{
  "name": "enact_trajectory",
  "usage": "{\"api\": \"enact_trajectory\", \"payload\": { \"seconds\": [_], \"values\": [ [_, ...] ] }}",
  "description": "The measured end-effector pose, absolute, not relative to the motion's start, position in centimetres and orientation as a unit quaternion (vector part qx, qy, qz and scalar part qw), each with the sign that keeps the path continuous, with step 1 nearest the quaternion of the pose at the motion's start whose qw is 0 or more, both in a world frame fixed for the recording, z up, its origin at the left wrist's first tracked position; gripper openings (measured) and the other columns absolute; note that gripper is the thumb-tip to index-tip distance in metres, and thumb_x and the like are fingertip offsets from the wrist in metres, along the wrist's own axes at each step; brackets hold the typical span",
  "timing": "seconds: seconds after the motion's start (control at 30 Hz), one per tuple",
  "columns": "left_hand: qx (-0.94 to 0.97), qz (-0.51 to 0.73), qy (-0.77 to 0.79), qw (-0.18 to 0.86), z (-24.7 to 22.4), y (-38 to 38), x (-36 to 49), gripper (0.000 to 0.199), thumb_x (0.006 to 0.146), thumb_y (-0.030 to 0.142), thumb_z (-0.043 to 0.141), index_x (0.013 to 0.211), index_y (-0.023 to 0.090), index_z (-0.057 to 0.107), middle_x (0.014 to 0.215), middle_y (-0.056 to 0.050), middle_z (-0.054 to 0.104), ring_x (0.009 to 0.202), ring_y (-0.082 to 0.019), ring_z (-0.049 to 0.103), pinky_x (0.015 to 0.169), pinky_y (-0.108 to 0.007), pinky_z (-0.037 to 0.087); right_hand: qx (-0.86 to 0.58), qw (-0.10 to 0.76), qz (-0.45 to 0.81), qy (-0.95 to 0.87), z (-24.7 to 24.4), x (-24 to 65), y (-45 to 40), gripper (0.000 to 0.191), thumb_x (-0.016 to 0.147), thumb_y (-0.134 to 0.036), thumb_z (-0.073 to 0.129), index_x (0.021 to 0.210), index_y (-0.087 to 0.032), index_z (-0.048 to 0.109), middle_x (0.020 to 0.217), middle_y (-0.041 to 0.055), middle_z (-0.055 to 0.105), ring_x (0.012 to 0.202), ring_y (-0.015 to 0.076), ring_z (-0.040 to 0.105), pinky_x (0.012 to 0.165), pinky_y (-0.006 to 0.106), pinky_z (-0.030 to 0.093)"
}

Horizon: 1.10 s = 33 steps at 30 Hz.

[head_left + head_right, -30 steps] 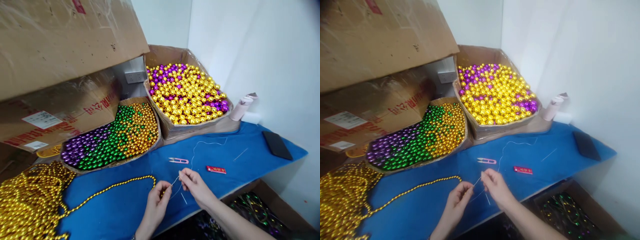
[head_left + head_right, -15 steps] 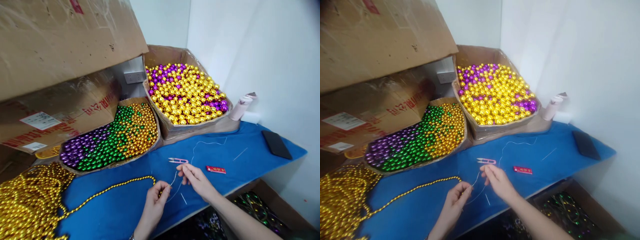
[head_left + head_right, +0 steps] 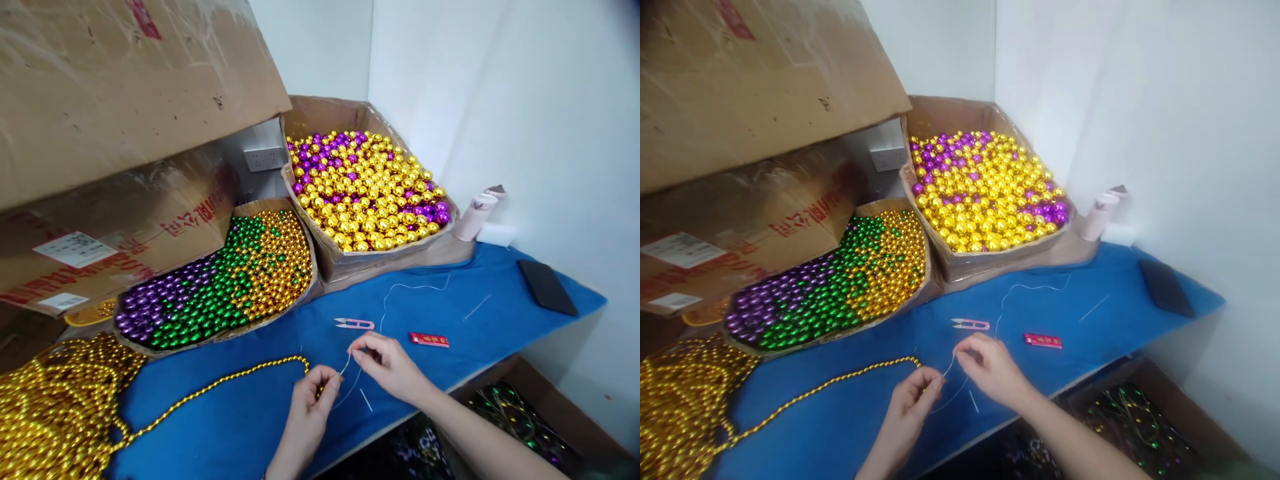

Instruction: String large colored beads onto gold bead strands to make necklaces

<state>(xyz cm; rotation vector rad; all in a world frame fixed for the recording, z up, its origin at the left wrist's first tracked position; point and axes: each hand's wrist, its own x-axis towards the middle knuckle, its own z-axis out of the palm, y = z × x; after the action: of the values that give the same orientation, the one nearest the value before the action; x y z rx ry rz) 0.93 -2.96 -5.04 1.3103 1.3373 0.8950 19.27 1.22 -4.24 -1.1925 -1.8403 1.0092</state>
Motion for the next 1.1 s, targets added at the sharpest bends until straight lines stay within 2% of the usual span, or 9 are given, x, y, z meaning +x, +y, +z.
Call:
{"api": "enact_trajectory", "payload": {
  "seconds": [0.57,0.77,0.93,1.03,1.1],
  "values": [
    [0.531,0.366,0.567,0.512,-4.8,-3.0,1.0,0.031,0.081,0.043,0.055,0.067,0.016,0.053,0.06,0.003,0.043,0.056,-0.01,0.036,0.052,-0.021,0.03,-0.465,0.337,0.354,-0.738,-4.6,18.9,1.0,0.013,0.089,-0.024,0.05,0.084,-0.021,0.062,0.079,-0.0008,0.062,0.066,0.0107,0.055,0.058,0.02,0.04],
    [0.537,0.343,0.569,0.52,-5.2,-2.9,0.7,0.031,0.082,0.044,0.053,0.069,0.016,0.053,0.059,0.003,0.046,0.053,-0.01,0.039,0.049,-0.02,0.032,-0.461,0.315,0.31,-0.77,-5.0,18.8,0.5,0.016,0.092,-0.023,0.039,0.09,-0.021,0.055,0.088,0.0041,0.058,0.078,0.0164,0.056,0.072,0.028,0.042],
    [0.55,0.335,0.556,0.526,-5.4,-2.9,0.4,0.028,0.083,0.041,0.053,0.071,0.016,0.054,0.066,-0.001,0.055,0.063,-0.014,0.05,0.058,-0.023,0.04,-0.468,0.311,0.299,-0.771,-5.5,18.5,0.4,0.019,0.093,-0.023,0.035,0.094,-0.021,0.054,0.091,0.0066,0.056,0.079,0.0185,0.056,0.074,0.032,0.042],
    [0.553,0.337,0.553,0.524,-5.3,-2.9,0.3,0.026,0.084,0.039,0.051,0.071,0.016,0.054,0.066,-0.001,0.057,0.06,-0.013,0.049,0.057,-0.022,0.039,-0.463,0.319,0.32,-0.763,-5.3,18.7,0.6,0.02,0.094,-0.026,0.037,0.094,-0.021,0.057,0.091,0.0058,0.058,0.083,0.0185,0.057,0.077,0.031,0.043],
    [0.554,0.34,0.551,0.525,-5.1,-3.0,0.3,0.026,0.084,0.039,0.051,0.072,0.016,0.054,0.066,-0.001,0.056,0.059,-0.012,0.047,0.056,-0.022,0.038,-0.457,0.327,0.343,-0.753,-4.9,19.2,0.9,0.023,0.095,-0.028,0.037,0.102,-0.022,0.058,0.099,0.006,0.059,0.089,0.0181,0.058,0.081,0.031,0.043]
  ]
}}
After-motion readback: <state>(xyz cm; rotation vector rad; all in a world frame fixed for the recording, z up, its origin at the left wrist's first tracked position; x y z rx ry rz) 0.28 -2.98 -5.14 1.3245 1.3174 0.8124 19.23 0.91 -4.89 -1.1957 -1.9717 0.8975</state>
